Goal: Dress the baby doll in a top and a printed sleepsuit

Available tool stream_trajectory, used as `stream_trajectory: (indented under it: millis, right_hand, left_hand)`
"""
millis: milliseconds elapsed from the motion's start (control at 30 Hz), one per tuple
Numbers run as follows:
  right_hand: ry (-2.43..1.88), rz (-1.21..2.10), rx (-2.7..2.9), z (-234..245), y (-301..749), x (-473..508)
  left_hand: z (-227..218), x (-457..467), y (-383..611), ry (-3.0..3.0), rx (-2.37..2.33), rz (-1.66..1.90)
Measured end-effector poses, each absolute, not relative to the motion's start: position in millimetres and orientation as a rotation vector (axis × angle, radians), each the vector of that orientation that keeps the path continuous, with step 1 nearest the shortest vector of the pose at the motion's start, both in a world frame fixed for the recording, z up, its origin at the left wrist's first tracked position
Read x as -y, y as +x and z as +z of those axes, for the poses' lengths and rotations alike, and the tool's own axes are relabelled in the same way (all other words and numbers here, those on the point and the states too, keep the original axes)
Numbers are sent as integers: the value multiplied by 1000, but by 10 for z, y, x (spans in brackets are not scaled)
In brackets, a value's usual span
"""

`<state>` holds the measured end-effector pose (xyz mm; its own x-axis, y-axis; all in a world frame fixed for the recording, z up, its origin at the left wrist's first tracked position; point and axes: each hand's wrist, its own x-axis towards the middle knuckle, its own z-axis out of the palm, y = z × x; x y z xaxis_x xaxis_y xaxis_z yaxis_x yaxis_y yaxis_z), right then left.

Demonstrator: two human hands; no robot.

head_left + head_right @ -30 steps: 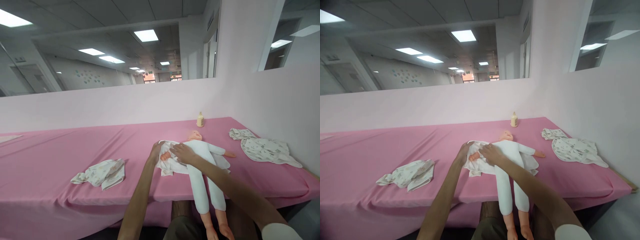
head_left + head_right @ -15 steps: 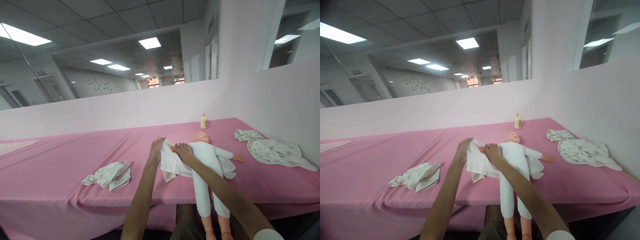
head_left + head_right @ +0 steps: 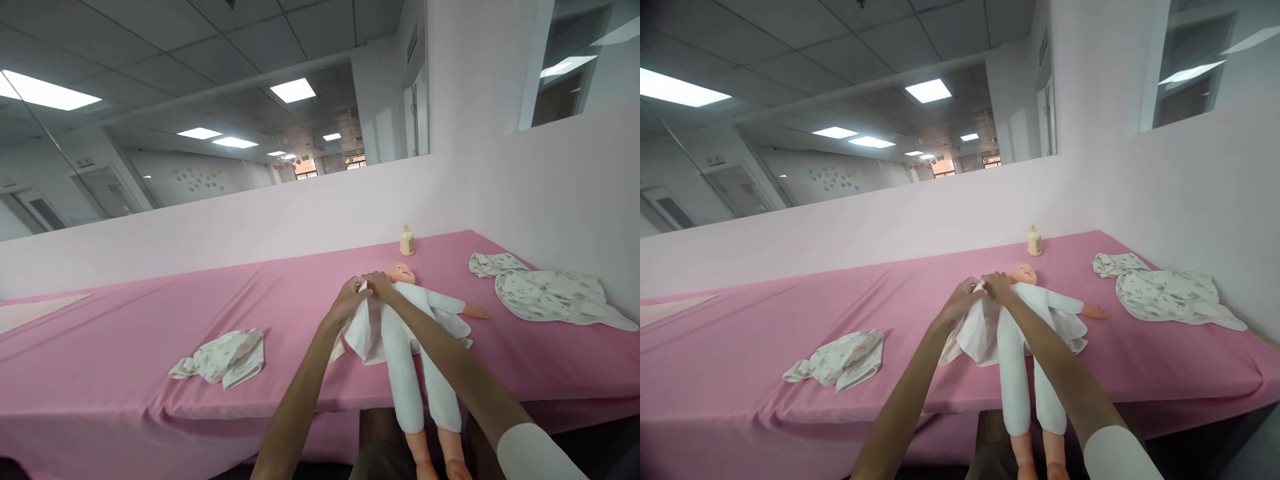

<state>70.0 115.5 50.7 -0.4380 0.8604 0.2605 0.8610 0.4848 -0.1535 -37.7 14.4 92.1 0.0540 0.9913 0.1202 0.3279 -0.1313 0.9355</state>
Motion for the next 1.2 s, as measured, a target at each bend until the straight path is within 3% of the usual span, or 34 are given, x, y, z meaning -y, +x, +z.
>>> stream_trajectory:
  millis: [233, 467, 600, 733, 933, 1200]
  right_hand:
    - [-1688, -121, 2353, 494, 897, -1216]
    - [-1538, -46, 2324, 375, 1030, -988]
    - [-1527, -38, 2137, 170, 1582, -663]
    - [-1782, 47, 1734, -207, 2470, -315]
    - [-1868, 183, 1693, -597, 3137, 19]
    - [-1888, 159, 1896, -610, 2802, 128]
  left_hand:
    - [405, 213, -387, 2174, -1992, 417]
    - [273, 304, -478, 2234, -1745, 208]
    - [474, 201, -386, 2261, -1771, 439]
    - [613, -114, 91, 2477, -1560, 598]
    - [548, -764, 1134, 2920, -1141, 65]
    - [321, -1178, 1455, 2912, -1274, -317]
